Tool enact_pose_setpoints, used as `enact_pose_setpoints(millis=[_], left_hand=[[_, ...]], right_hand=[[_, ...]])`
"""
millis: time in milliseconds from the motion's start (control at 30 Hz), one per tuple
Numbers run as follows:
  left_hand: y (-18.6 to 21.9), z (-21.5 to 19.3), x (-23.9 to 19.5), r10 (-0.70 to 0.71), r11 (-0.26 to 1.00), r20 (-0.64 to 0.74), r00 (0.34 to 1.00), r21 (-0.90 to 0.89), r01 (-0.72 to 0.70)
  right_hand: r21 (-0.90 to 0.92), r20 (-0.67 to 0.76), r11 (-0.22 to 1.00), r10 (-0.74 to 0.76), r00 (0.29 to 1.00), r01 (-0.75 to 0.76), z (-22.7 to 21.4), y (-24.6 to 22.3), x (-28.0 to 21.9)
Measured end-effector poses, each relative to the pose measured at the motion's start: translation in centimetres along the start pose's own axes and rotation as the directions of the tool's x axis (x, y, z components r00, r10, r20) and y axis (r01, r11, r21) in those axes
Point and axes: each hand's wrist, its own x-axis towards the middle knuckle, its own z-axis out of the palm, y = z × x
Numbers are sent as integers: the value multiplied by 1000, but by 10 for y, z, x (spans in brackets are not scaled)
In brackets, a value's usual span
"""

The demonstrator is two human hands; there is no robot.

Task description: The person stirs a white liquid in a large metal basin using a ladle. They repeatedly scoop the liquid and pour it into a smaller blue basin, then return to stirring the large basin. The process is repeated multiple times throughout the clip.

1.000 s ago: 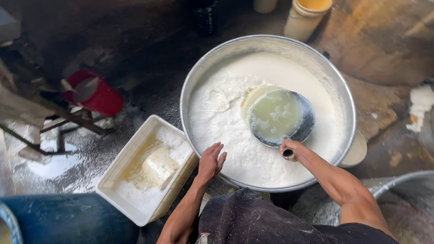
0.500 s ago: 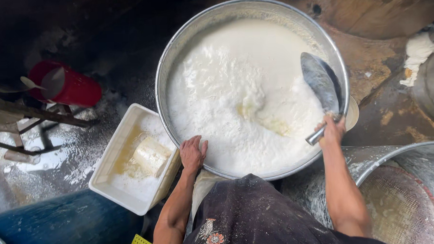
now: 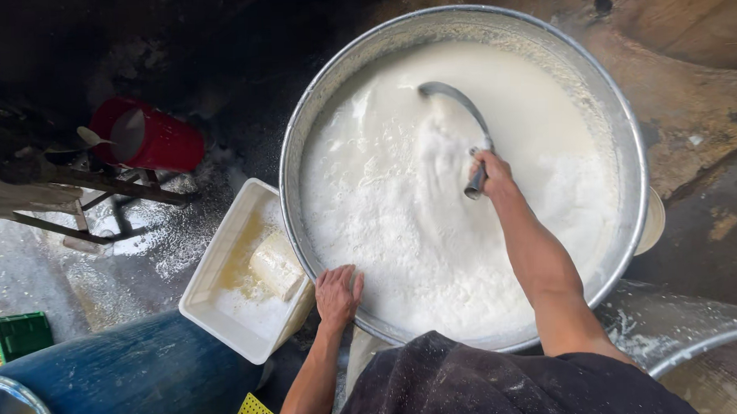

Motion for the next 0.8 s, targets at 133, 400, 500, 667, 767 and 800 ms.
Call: enact_pose_setpoints(millis=[133, 400, 500, 667, 767, 800], left_hand=[[2, 0, 5, -26, 1000, 30, 999, 17, 25], [3, 2, 5, -28, 999, 31, 999, 23, 27], [0, 5, 1, -34, 999, 23, 999, 23, 33], [-9, 17, -8, -115, 992, 85, 990, 64, 110], [-18, 26, -13, -83, 996, 36, 996, 47, 81], [-20, 29, -13, -89, 995, 44, 995, 46, 87]], right_hand=[[-324, 70, 937, -113, 991, 130, 67, 11, 52], [-842, 459, 43, -467, 756, 538, 146, 73, 80], [-770, 619, -171, -436, 654, 615, 134, 84, 61], [-754, 649, -226, -402, 646, 617, 90, 76, 9], [-832, 555, -220, -376, 742, 510, 60, 57, -28], [-814, 580, -252, -391, 715, 523, 50, 48, -41]])
